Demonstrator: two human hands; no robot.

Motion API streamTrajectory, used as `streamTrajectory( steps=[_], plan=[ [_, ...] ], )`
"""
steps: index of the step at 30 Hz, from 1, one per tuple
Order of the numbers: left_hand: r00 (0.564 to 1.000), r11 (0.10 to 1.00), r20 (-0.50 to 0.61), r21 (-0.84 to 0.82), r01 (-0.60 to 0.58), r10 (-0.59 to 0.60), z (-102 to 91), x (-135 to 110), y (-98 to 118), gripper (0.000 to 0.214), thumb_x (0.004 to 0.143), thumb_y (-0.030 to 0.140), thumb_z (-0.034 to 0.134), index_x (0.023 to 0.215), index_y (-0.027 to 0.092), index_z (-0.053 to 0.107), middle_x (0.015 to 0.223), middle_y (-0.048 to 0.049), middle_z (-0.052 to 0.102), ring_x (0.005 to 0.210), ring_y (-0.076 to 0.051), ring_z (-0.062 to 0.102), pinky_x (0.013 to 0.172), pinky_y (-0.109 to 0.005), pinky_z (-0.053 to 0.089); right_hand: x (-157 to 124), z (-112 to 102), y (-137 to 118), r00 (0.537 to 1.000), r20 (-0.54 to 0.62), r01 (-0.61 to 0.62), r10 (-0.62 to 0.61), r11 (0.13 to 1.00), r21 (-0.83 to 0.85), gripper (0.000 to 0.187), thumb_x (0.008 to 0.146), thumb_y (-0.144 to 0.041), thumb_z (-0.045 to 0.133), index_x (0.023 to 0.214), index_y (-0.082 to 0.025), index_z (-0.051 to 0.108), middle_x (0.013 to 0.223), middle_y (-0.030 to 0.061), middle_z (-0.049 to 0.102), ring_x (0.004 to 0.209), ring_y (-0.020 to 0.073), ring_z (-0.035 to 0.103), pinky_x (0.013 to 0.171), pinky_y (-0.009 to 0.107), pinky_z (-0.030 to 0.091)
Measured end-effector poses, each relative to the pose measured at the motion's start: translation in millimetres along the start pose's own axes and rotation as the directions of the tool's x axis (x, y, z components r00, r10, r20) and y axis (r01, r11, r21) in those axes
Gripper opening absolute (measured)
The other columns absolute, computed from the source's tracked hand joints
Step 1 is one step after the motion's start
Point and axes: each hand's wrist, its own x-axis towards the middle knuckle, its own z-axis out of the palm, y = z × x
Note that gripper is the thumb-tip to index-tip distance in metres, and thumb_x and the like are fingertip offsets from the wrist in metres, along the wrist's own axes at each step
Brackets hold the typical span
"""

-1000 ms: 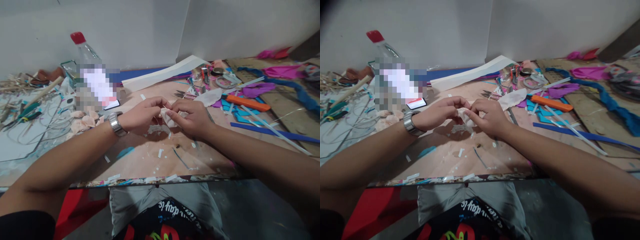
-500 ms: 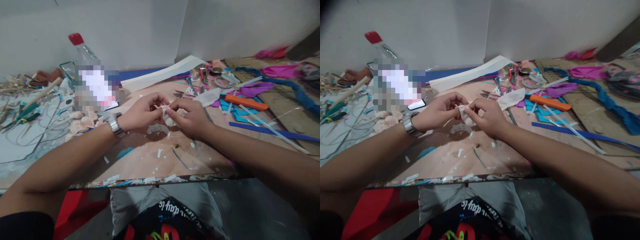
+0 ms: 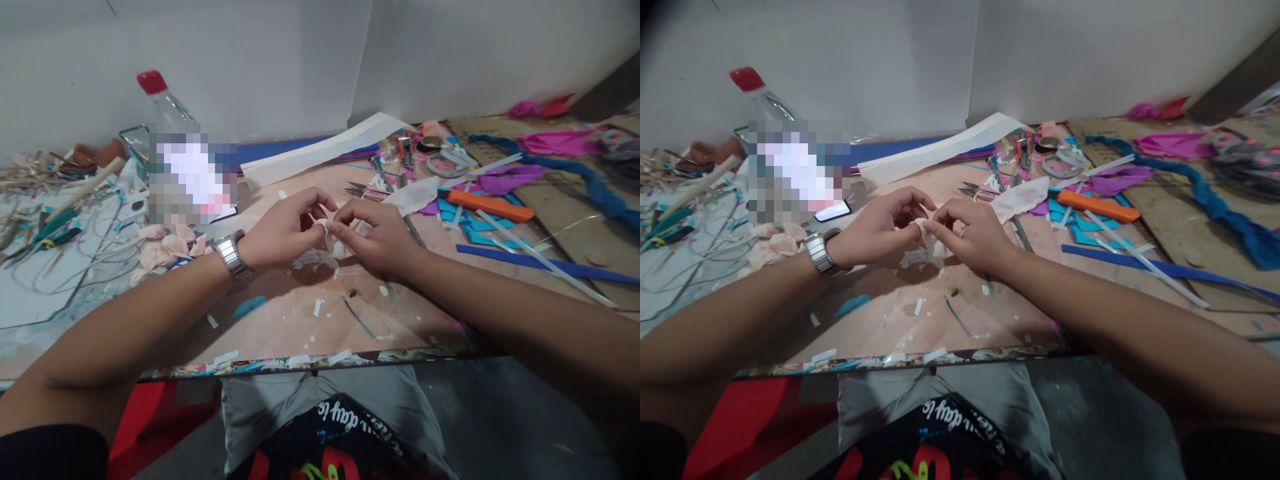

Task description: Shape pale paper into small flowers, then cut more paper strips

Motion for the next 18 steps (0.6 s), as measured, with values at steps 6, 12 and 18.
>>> streamTrajectory(
  steps=[6, 12, 18],
  plan=[
    [0.997, 0.999, -0.073, 0.054, 0.007, -0.003, -1.4, 1.7, 1.7, 0.022, 0.083, 0.012, 0.058, 0.104, 0.015, 0.064, 0.095, -0.0041, 0.069, 0.074, -0.011, 0.060, 0.065, -0.023, 0.046, -0.6, -1.9, -3.5, 0.999, -0.027, -0.020, 0.020, 1.000, -0.001, 0.028, 0.097, -0.041, 0.064, 0.078, -0.021, 0.065, 0.077, 0.0032, 0.071, 0.071, 0.0188, 0.064, 0.072, 0.033, 0.047],
    [0.997, 0.996, -0.078, 0.088, 0.018, -0.011, -1.1, 0.9, 4.3, 0.016, 0.079, 0.013, 0.058, 0.092, 0.015, 0.067, 0.083, -0.0015, 0.068, 0.065, -0.010, 0.053, 0.058, -0.023, 0.039, -0.2, -0.6, 0.5, 1.000, 0.023, -0.015, 0.014, 1.000, 0.023, 0.031, 0.097, -0.046, 0.064, 0.081, -0.021, 0.069, 0.077, 0.0030, 0.072, 0.070, 0.0180, 0.064, 0.069, 0.032, 0.046],
    [0.998, 0.995, -0.062, 0.090, 0.033, -0.027, -1.3, -0.6, 6.1, 0.014, 0.081, 0.016, 0.059, 0.092, 0.015, 0.067, 0.077, 0.0000, 0.066, 0.062, -0.010, 0.052, 0.057, -0.024, 0.037, -0.6, 0.8, 3.2, 0.999, 0.041, 0.002, -0.003, 1.000, 0.012, 0.027, 0.096, -0.042, 0.066, 0.082, -0.019, 0.071, 0.078, 0.0041, 0.073, 0.072, 0.0179, 0.066, 0.070, 0.031, 0.047]
  ],
)
